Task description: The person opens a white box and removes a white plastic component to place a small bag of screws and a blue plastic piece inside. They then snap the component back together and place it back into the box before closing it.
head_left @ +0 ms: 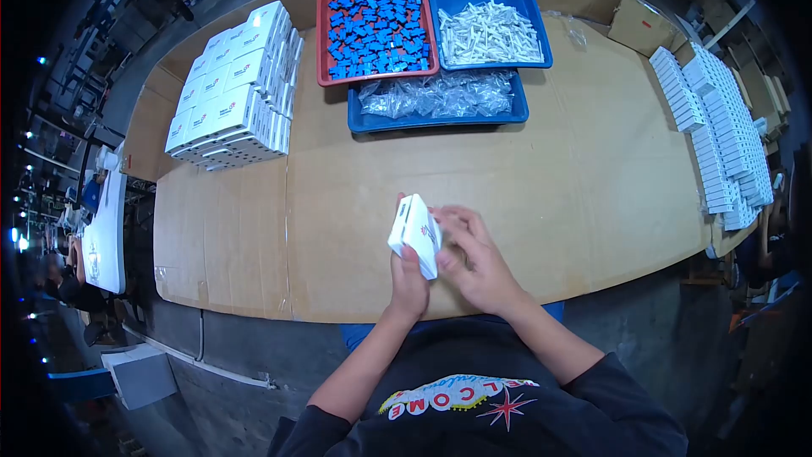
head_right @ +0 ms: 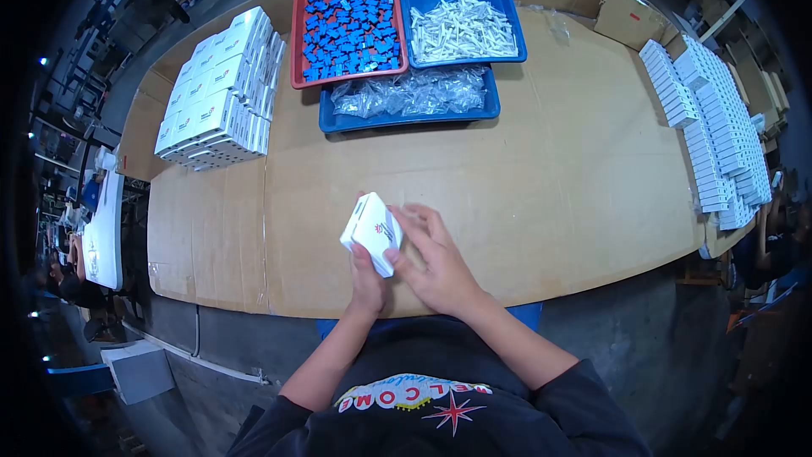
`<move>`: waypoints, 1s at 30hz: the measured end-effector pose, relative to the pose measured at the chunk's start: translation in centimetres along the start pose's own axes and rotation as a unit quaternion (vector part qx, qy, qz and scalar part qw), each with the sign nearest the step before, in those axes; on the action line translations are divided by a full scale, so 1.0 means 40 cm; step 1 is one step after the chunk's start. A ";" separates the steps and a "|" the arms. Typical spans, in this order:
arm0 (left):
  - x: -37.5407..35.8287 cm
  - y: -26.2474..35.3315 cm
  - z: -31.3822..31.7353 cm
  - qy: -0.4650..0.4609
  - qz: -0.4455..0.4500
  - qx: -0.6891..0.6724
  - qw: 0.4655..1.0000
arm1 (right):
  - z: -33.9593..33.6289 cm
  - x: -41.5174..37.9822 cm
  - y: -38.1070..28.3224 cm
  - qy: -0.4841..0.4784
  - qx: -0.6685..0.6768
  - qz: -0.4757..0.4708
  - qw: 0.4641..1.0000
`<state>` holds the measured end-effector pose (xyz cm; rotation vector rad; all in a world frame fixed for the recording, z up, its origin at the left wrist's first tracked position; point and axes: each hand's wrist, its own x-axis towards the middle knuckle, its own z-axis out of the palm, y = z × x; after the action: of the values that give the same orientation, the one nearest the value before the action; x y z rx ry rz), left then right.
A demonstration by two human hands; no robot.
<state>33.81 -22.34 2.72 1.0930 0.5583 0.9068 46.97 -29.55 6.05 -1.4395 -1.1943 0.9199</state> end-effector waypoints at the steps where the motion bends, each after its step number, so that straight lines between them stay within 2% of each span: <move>1: 0.003 0.014 0.004 0.002 -0.050 -0.033 0.998 | -0.012 0.002 -0.036 0.020 -0.107 -0.053 0.993; 2: 0.007 0.025 0.009 0.004 -0.100 -0.067 0.993 | -0.021 0.007 -0.056 0.039 -0.212 -0.106 0.971; 5: 0.005 0.064 0.032 -0.006 -0.220 -0.127 0.967 | -0.047 0.026 -0.010 -0.014 -0.247 -0.216 0.944; 7: -0.002 0.078 0.046 -0.026 -0.278 -0.141 0.950 | -0.063 0.033 -0.002 -0.022 -0.251 -0.250 0.935; 9: -0.008 0.071 0.056 -0.022 -0.275 -0.166 0.947 | -0.069 0.044 0.011 -0.022 -0.252 -0.289 0.923; 15: -0.002 0.072 0.050 -0.003 -0.291 -0.165 0.942 | -0.040 0.038 0.033 0.013 -0.262 -0.293 0.919; 21: -0.008 0.070 0.046 -0.015 -0.294 -0.148 0.944 | -0.019 0.036 0.059 0.075 -0.239 -0.350 0.903; 30: -0.007 0.045 0.035 -0.024 -0.304 -0.159 0.939 | -0.014 0.036 0.080 0.086 -0.190 -0.355 0.911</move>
<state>34.11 -22.98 4.92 0.5883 0.6348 0.4041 48.48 -28.26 3.09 -1.1889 -1.6549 0.0549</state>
